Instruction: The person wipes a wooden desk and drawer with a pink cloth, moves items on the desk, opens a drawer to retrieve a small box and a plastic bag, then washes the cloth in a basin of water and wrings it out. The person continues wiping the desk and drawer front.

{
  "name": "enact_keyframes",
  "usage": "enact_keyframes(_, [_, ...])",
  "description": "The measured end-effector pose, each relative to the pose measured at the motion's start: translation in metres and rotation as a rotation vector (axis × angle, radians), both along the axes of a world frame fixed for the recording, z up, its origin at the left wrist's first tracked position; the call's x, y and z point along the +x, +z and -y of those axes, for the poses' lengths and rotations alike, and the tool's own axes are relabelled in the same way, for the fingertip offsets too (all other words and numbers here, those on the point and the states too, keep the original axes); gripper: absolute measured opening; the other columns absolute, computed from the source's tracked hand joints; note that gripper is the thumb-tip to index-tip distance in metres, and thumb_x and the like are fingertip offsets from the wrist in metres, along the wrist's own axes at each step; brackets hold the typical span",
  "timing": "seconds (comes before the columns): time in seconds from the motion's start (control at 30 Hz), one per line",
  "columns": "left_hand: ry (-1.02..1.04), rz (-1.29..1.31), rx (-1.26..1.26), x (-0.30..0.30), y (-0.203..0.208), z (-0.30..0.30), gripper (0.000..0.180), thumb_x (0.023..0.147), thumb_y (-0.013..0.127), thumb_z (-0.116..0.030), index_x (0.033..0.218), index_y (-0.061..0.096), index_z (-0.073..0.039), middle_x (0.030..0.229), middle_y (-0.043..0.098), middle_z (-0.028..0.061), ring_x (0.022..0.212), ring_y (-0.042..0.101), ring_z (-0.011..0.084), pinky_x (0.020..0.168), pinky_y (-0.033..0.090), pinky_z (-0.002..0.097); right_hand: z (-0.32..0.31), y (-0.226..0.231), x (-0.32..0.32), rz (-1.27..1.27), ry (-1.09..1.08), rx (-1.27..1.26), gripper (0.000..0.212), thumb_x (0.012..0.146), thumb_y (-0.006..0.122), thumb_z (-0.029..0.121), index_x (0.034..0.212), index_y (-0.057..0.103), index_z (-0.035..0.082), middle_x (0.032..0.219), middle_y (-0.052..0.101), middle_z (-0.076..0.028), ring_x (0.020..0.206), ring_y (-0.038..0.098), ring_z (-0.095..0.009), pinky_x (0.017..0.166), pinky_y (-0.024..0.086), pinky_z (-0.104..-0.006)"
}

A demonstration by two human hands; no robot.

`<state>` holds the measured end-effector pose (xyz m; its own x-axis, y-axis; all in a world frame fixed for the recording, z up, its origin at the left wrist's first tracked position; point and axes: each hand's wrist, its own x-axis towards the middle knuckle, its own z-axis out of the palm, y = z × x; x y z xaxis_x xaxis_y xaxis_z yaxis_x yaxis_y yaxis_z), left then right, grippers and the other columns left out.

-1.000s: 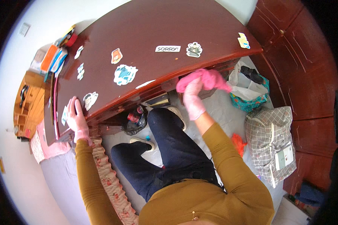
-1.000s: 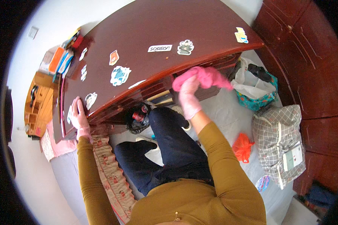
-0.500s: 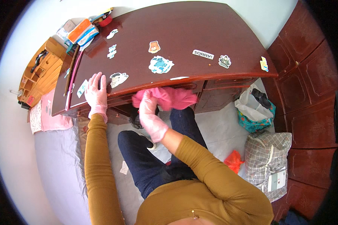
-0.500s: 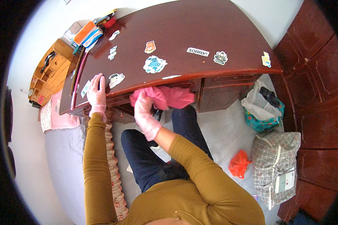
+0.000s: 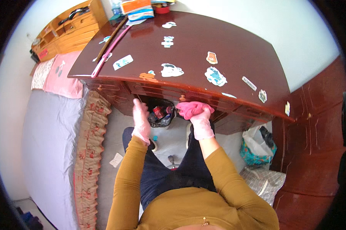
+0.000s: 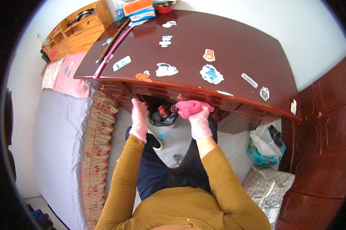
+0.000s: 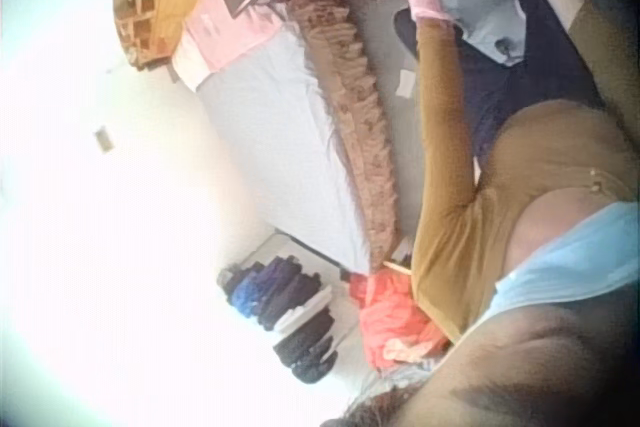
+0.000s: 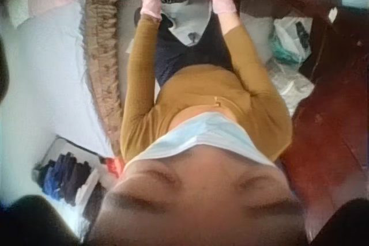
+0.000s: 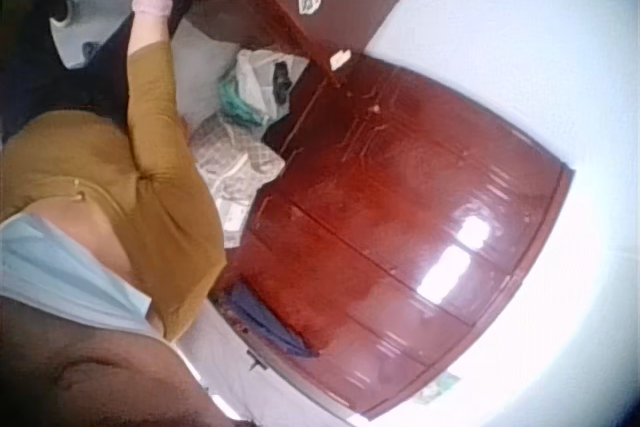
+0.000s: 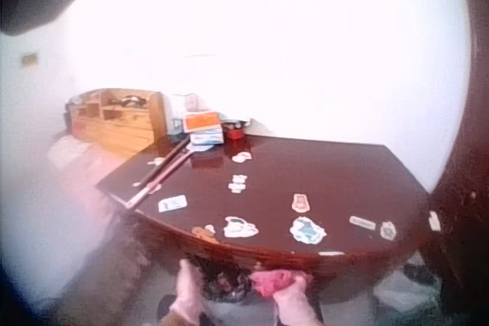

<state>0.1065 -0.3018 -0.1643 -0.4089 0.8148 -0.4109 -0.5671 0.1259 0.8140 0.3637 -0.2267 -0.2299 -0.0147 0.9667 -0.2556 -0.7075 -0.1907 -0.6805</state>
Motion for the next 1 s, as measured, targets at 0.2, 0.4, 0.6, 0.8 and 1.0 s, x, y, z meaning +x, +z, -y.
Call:
enact_keyframes(0.2, [-0.117, 0.457, 0.161, 0.045, -0.015, -0.057, 0.131, 0.078, 0.051, -0.089, 0.161, 0.003, 0.0, 0.169, 0.01, 0.0203, 0.156, 0.01, 0.0339, 0.125, 0.012, 0.0525, 0.008, -0.007, 0.054, -0.233, 0.064, -0.171, 0.036, 0.089, 0.055, 0.033, 0.11, 0.057, 0.003, 0.107, 0.065, -0.012, 0.103, 0.061, -0.032, 0.098, 0.048, -0.0474])
enact_keyframes(0.4, [-0.05, 0.58, 0.209, 0.047, -0.029, -0.063, 0.133, 0.073, 0.058, -0.088, 0.16, 0.005, -0.003, 0.168, 0.013, 0.0172, 0.155, 0.014, 0.035, 0.124, 0.017, 0.0557, 0.018, 0.023, 0.026, -0.362, -0.035, -0.296, 0.051, 0.09, 0.053, 0.031, 0.131, 0.051, 0.001, 0.132, 0.058, -0.015, 0.121, 0.056, -0.034, 0.109, 0.043, -0.0511])
enact_keyframes(0.6, [-0.066, 0.447, 0.226, 0.066, -0.028, -0.047, 0.124, 0.075, 0.05, -0.091, 0.158, 0.02, -0.003, 0.166, 0.022, 0.0155, 0.153, 0.021, 0.0345, 0.124, 0.017, 0.0544, 0.037, 0.021, 0.045, -0.239, -0.004, -0.35, 0.05, 0.083, 0.057, 0.029, 0.126, 0.053, 0.003, 0.127, 0.06, -0.015, 0.119, 0.058, -0.034, 0.108, 0.045, -0.051])
enact_keyframes(0.8, [0.039, 0.491, 0.131, 0.058, -0.054, 0.005, 0.131, 0.072, 0.051, -0.094, 0.16, 0.01, -0.006, 0.168, 0.01, 0.016, 0.155, 0.012, 0.0373, 0.123, 0.015, 0.055, 0.117, 0.047, 0.072, -0.02, 0.278, -0.256, 0.05, 0.091, 0.054, 0.028, 0.133, 0.055, 0.001, 0.132, 0.063, -0.015, 0.121, 0.059, -0.032, 0.109, 0.045, -0.0482])
enact_keyframes(1.0, [0.046, 0.461, 0.105, 0.054, -0.047, 0.055, 0.115, 0.074, 0.049, -0.093, 0.154, 0.029, -0.013, 0.162, 0.028, 0.0122, 0.149, 0.027, 0.0326, 0.12, 0.022, 0.0544, 0.19, 0.158, 0.094, 0.273, 0.382, -0.021, 0.047, 0.089, 0.057, 0.027, 0.128, 0.058, 0.001, 0.13, 0.062, -0.014, 0.117, 0.061, -0.028, 0.109, 0.044, -0.0439])
